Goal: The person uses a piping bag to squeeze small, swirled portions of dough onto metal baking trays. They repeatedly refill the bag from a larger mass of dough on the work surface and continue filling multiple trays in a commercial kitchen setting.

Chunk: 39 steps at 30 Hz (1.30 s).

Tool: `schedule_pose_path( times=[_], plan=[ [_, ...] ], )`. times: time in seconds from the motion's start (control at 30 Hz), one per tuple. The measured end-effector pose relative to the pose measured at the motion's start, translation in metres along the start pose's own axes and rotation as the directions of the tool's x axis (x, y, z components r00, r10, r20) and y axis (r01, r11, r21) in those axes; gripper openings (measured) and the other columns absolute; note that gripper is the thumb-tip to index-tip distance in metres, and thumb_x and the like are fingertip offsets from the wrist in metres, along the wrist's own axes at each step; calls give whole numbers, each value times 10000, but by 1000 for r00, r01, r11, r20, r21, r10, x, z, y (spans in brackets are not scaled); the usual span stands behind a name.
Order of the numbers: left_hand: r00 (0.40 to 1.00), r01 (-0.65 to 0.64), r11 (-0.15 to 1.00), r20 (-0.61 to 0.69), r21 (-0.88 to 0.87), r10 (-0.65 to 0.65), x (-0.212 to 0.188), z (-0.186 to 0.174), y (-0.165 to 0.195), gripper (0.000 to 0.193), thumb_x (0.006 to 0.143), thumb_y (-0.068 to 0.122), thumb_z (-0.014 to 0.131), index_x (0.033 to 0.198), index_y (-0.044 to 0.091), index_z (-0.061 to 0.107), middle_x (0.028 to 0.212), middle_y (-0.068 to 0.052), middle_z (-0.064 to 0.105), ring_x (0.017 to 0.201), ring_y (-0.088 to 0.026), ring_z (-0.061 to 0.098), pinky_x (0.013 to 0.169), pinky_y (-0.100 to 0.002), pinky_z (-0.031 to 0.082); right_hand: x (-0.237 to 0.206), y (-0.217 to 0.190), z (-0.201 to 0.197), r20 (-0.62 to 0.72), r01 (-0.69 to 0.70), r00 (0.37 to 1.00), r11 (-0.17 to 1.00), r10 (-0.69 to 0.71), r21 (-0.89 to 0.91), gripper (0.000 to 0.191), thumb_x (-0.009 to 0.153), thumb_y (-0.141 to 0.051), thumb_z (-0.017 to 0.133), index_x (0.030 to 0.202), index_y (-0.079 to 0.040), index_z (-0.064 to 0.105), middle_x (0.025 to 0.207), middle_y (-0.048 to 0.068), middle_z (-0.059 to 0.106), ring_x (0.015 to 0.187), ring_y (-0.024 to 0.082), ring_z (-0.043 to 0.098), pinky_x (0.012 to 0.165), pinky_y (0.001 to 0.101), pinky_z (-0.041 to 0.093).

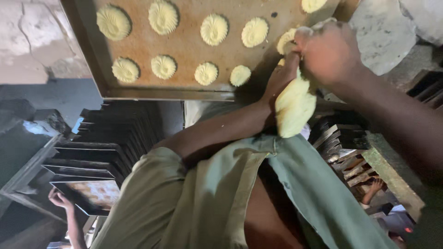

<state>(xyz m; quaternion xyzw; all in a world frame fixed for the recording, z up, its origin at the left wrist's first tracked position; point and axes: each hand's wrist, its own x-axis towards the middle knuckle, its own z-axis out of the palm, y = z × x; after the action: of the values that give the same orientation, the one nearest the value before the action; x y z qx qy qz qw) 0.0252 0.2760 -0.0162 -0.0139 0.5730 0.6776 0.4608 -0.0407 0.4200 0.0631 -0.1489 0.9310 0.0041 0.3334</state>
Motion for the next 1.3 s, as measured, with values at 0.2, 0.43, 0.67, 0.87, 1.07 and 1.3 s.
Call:
schedule_pose_path(
  times=[0.2,0.43,0.67,0.87,1.07,1.3],
  plan=[
    [877,465,488,308,-739,-369,-16,8,-53,385,1162,357,469,1271,-1,560,1033,-122,689,875,-196,682,757,-332,568,-40,-11,-19,403,-206,913,917,55,341,385,833,-189,708,1201,-90,650,914,172,728,882,356,649,737,474,550],
    [964,-258,933,127,250,233,-23,24,-117,371,1141,374,381,1318,108,568,1035,-3,655,864,-142,677,728,-277,553,-51,-18,8,463,-115,880,896,-109,430,521,738,-202,749,1222,-67,610,939,205,717,877,362,692,807,495,549],
    [799,520,495,190,-696,-571,-43,19,-82,482,1132,441,482,1197,-34,535,848,-142,599,650,-261,610,554,-397,517,-36,-32,29,128,23,991,984,-46,177,191,889,-190,699,1037,-70,689,947,165,730,916,410,695,837,496,557],
    [978,-150,969,-115,198,175,-60,11,-82,398,1093,381,490,1327,60,484,1001,-114,683,868,-248,709,753,-377,571,-31,-61,58,-15,-37,999,986,40,165,192,1001,-239,704,1003,-49,684,912,180,721,883,405,701,766,513,553],
    [888,435,735,113,-520,-445,-74,-3,-50,565,1046,489,560,1274,-20,651,1014,-99,714,882,-199,677,739,-363,550,-88,-74,-1,14,-22,1000,911,18,411,411,826,-208,738,1167,-6,632,1050,215,715,967,417,694,862,507,541],
    [962,273,709,167,-650,-217,-77,15,14,535,984,501,590,1160,4,683,1015,-125,729,876,-211,721,763,-382,592,-147,-89,13,-271,63,904,526,330,848,614,1038,-164,527,1591,43,358,1565,224,526,1433,280,526,1203,383,395]
  ],
)
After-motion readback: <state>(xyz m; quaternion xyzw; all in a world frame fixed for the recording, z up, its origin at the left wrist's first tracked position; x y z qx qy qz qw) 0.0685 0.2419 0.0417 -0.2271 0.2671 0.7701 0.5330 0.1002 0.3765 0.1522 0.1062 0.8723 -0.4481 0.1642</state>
